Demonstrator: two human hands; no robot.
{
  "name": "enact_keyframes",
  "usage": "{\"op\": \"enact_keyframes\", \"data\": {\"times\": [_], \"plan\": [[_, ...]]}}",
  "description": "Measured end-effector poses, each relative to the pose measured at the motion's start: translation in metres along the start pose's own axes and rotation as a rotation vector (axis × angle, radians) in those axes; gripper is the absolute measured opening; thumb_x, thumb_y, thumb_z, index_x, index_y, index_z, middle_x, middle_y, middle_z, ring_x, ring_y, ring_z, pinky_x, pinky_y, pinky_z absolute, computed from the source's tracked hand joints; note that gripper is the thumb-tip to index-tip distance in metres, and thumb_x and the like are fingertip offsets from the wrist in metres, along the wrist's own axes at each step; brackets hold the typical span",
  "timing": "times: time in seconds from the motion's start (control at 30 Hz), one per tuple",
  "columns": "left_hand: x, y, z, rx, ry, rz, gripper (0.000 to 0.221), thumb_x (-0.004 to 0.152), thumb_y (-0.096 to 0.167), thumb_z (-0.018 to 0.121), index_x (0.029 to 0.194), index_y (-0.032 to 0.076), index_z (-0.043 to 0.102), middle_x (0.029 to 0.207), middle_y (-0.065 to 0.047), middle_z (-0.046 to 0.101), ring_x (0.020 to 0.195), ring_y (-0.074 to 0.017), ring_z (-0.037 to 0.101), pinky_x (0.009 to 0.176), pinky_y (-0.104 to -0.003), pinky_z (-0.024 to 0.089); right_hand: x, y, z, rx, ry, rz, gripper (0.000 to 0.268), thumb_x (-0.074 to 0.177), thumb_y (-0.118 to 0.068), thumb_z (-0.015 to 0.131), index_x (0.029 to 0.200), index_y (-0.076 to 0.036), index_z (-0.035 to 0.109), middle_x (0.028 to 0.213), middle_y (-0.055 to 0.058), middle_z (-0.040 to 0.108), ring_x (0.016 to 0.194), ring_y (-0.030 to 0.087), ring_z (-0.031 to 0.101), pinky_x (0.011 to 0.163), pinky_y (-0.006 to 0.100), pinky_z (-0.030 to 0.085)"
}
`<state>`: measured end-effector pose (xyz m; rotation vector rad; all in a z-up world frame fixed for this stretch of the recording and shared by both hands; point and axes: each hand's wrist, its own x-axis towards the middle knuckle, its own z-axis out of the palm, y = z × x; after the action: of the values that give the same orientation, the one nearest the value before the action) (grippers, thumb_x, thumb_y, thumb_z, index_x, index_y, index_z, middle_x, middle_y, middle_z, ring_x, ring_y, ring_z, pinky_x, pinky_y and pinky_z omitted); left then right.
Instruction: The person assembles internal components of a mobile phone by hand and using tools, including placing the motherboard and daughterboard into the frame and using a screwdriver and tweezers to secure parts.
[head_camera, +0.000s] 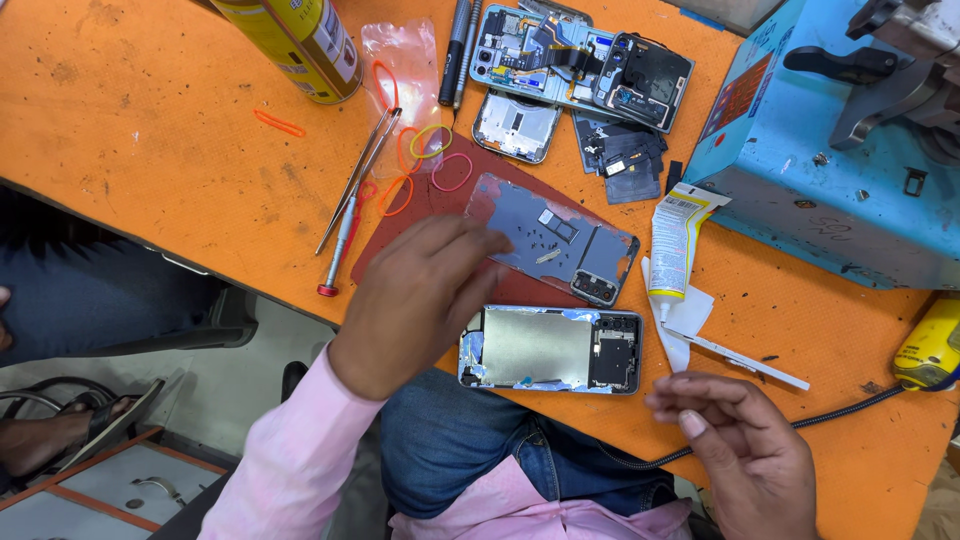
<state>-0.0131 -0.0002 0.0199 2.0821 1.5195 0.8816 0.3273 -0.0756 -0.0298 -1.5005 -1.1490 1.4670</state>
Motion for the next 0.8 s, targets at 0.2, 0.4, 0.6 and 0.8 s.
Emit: {"op": "enact_keyframes", "data": {"times": [0.2, 0.4, 0.6, 0.8], "plan": [[-0.032, 0.017, -0.023, -0.149, -0.260, 0.008, 0.091, 0.066, 0.026, 0.088, 0.144, 0.003, 0.047, 0.136, -0.018, 0.055, 0.127, -0.0393, 0.052, 0.103, -0.046, 0.045, 0.005, -0.025, 0.021, -0.233, -0.078, -0.158, 0.041, 0.086, 0.009, 0.062, 0.126, 0.003, 0.059, 0.145, 0.019, 0.056, 0.132, 0.024, 0.059, 0.103, 0.036, 0.054], [-0.045, 0.022, -0.008, -0.022, -0.264, -0.056, 0.093, 0.065, 0.012, 0.086, 0.148, 0.004, 0.043, 0.139, -0.016, 0.054, 0.129, -0.0381, 0.050, 0.105, -0.046, 0.043, 0.006, -0.040, 0.037, -0.526, -0.036, -0.201, 0.054, 0.080, 0.000, 0.071, 0.132, -0.001, 0.056, 0.145, 0.015, 0.060, 0.124, 0.020, 0.064, 0.094, 0.032, 0.056], [-0.044, 0.018, -0.008, -0.111, -0.235, -0.062, 0.090, 0.064, 0.012, 0.087, 0.145, 0.006, 0.046, 0.137, -0.014, 0.056, 0.128, -0.0371, 0.052, 0.105, -0.045, 0.045, 0.003, -0.031, 0.033, -0.421, -0.070, -0.179, 0.064, 0.081, 0.001, 0.071, 0.140, 0.002, 0.048, 0.143, 0.017, 0.061, 0.127, 0.023, 0.063, 0.098, 0.034, 0.053], [-0.042, 0.016, -0.011, -0.131, -0.225, -0.070, 0.093, 0.061, 0.015, 0.090, 0.144, 0.008, 0.049, 0.137, -0.013, 0.059, 0.127, -0.0371, 0.053, 0.104, -0.045, 0.046, -0.001, -0.019, 0.028, -0.186, -0.069, -0.225, 0.063, 0.084, 0.008, 0.065, 0.143, 0.004, 0.041, 0.148, 0.023, 0.055, 0.133, 0.027, 0.058, 0.105, 0.039, 0.050]]}}
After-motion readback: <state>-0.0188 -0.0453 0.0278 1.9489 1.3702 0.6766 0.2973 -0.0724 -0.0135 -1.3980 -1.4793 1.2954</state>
